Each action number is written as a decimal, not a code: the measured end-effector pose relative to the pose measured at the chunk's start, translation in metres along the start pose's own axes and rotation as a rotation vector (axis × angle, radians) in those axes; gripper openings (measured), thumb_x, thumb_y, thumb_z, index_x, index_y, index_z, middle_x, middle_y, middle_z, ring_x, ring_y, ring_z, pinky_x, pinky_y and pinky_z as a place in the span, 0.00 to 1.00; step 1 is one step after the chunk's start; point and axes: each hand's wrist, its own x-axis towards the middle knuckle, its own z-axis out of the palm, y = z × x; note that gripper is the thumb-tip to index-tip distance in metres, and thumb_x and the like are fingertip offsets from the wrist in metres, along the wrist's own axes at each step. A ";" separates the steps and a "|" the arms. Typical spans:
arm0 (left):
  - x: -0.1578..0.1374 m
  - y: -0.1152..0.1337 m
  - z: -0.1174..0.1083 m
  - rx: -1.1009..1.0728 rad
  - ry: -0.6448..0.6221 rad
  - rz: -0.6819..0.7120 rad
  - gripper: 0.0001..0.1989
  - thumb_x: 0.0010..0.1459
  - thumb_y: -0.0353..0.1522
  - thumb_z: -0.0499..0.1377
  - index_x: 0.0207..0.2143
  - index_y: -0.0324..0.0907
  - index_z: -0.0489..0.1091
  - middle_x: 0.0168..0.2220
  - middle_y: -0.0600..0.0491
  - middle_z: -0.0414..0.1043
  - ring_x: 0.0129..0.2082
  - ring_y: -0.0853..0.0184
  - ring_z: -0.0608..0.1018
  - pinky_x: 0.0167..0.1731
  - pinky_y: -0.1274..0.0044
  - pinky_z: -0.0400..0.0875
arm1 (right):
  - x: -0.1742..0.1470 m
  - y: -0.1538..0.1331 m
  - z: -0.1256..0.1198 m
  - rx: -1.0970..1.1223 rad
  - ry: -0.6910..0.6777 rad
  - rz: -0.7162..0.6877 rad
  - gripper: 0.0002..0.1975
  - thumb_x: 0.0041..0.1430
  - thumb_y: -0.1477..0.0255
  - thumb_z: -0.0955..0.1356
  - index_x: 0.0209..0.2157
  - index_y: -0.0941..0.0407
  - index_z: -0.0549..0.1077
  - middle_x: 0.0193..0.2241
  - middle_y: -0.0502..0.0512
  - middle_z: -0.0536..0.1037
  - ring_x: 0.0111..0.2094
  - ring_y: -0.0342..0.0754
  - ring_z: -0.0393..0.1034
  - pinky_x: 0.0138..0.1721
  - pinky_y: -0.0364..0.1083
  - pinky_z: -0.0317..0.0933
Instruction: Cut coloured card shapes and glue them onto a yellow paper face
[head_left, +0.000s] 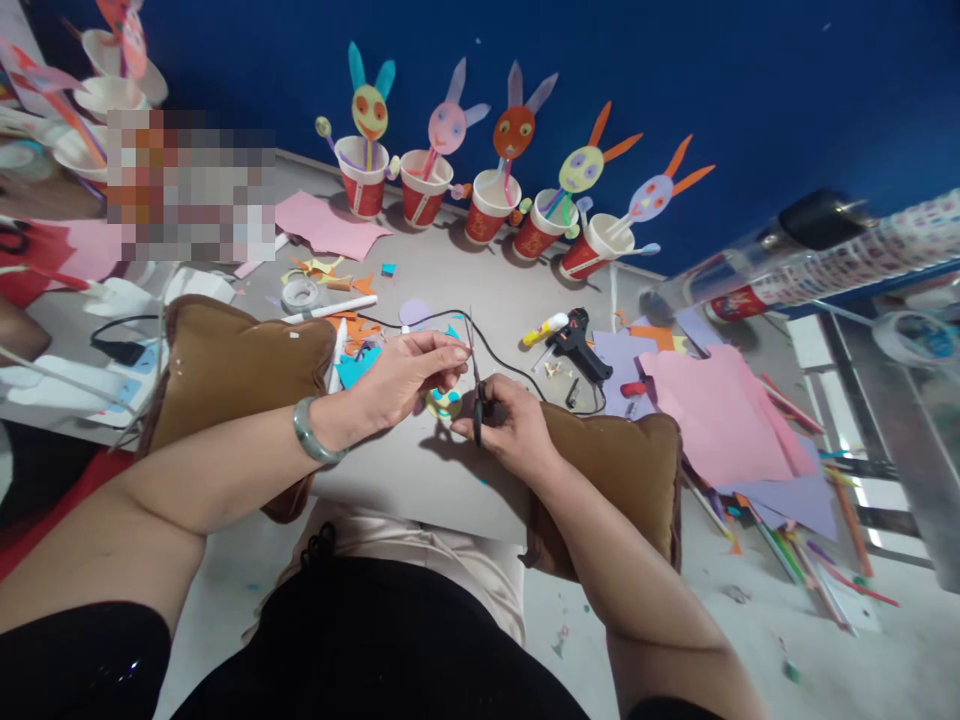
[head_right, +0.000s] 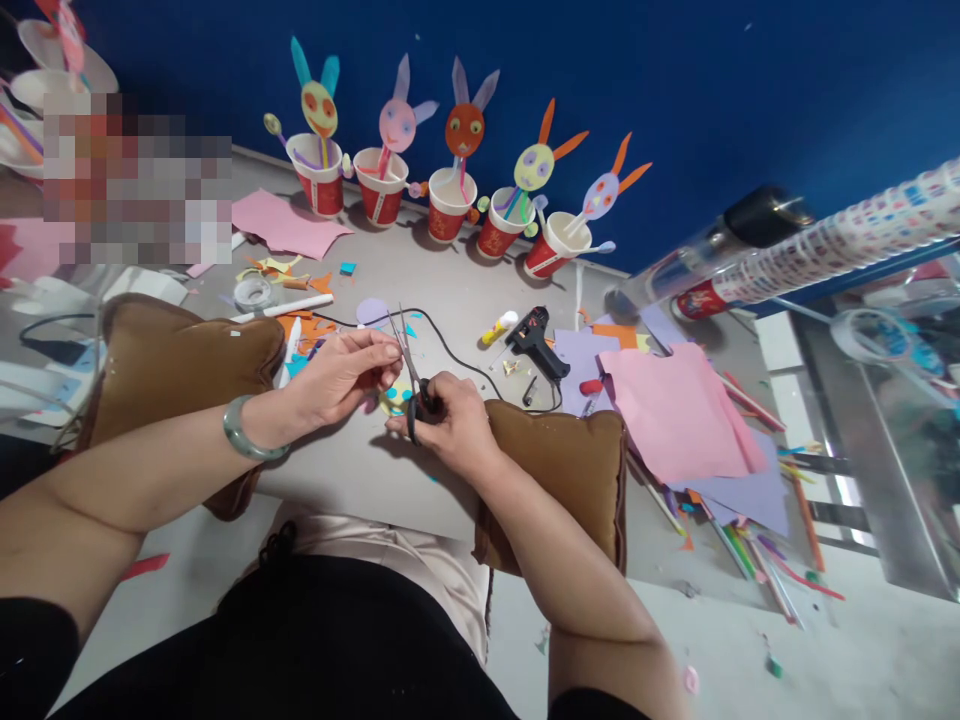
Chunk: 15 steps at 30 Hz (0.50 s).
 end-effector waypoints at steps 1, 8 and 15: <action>0.000 0.000 0.000 -0.003 -0.004 0.001 0.15 0.44 0.35 0.74 0.27 0.38 0.72 0.20 0.59 0.71 0.18 0.78 0.70 0.19 0.83 0.67 | 0.000 0.001 0.000 0.013 -0.001 -0.004 0.29 0.49 0.44 0.73 0.23 0.53 0.60 0.23 0.48 0.69 0.27 0.45 0.60 0.35 0.47 0.55; 0.000 0.001 -0.001 -0.012 -0.001 -0.005 0.16 0.43 0.36 0.74 0.26 0.38 0.72 0.20 0.59 0.72 0.18 0.78 0.71 0.20 0.84 0.68 | 0.000 0.001 0.000 0.065 0.001 -0.008 0.30 0.49 0.42 0.73 0.21 0.53 0.60 0.20 0.47 0.68 0.25 0.45 0.58 0.33 0.48 0.53; 0.000 0.001 0.000 -0.031 -0.025 0.035 0.13 0.44 0.34 0.73 0.26 0.37 0.73 0.19 0.59 0.72 0.17 0.79 0.70 0.19 0.84 0.68 | -0.001 -0.003 -0.003 0.091 -0.040 0.025 0.30 0.49 0.43 0.74 0.21 0.53 0.60 0.19 0.47 0.66 0.25 0.44 0.56 0.32 0.47 0.51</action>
